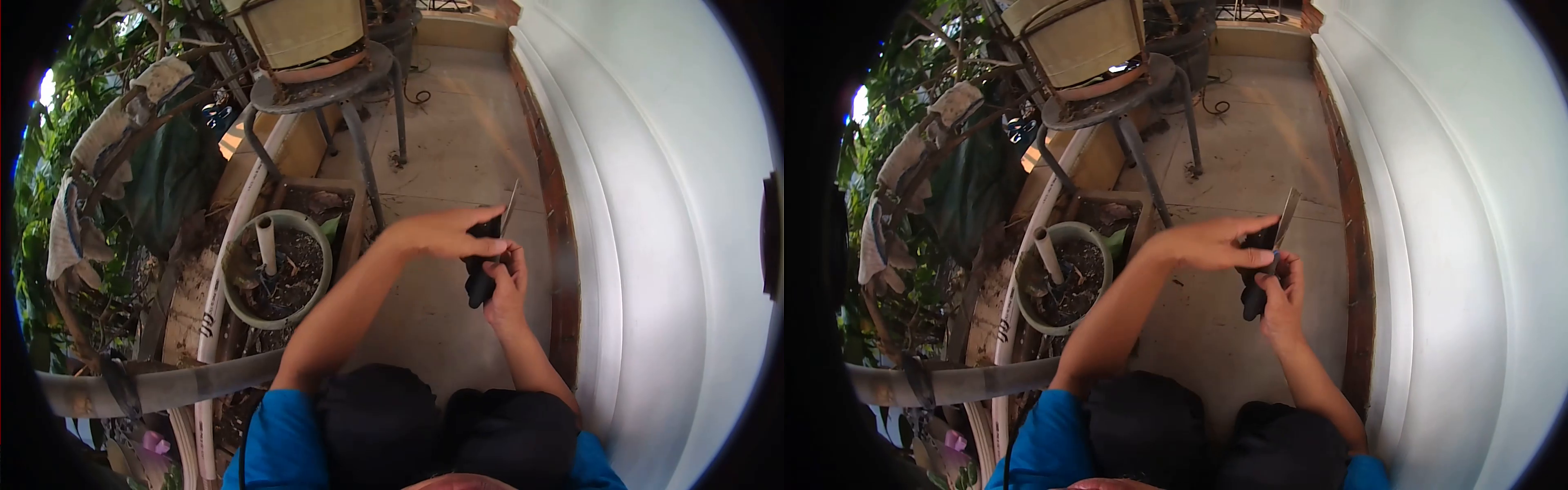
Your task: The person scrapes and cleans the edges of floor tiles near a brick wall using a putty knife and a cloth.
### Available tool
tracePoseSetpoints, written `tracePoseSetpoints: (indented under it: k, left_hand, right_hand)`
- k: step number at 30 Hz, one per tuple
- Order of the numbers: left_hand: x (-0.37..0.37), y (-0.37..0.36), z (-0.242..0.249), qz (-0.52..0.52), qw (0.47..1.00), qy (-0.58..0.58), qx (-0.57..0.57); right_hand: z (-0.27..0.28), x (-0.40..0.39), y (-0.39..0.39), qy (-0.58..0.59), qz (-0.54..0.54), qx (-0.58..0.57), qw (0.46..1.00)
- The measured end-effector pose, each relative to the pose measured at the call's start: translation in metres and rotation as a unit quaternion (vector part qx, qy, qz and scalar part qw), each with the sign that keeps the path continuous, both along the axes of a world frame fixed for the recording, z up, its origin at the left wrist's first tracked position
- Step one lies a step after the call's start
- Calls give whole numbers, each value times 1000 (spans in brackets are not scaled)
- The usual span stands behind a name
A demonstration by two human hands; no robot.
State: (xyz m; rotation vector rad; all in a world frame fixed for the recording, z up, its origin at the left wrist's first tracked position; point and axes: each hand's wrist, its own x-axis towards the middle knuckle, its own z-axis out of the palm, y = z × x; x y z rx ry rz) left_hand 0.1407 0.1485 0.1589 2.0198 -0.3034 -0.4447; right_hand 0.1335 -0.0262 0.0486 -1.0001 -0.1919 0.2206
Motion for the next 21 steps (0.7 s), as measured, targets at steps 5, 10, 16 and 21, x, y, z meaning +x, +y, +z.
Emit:
tracePoseSetpoints:
  k: [5,10,16,21]
  left_hand:
    - [25,9,55,-24,962,-206,179]
    - [8,-8,137,-55,919,-296,253]
    - [-15,-35,184,-147,884,-303,325]
    - [-40,-52,181,-254,842,-255,403]
  right_hand:
    - [29,-2,1,26,27,31,999]
    - [29,3,0,49,71,31,996]
    - [16,10,-5,68,95,0,993]
    - [17,12,-13,68,116,3,991]
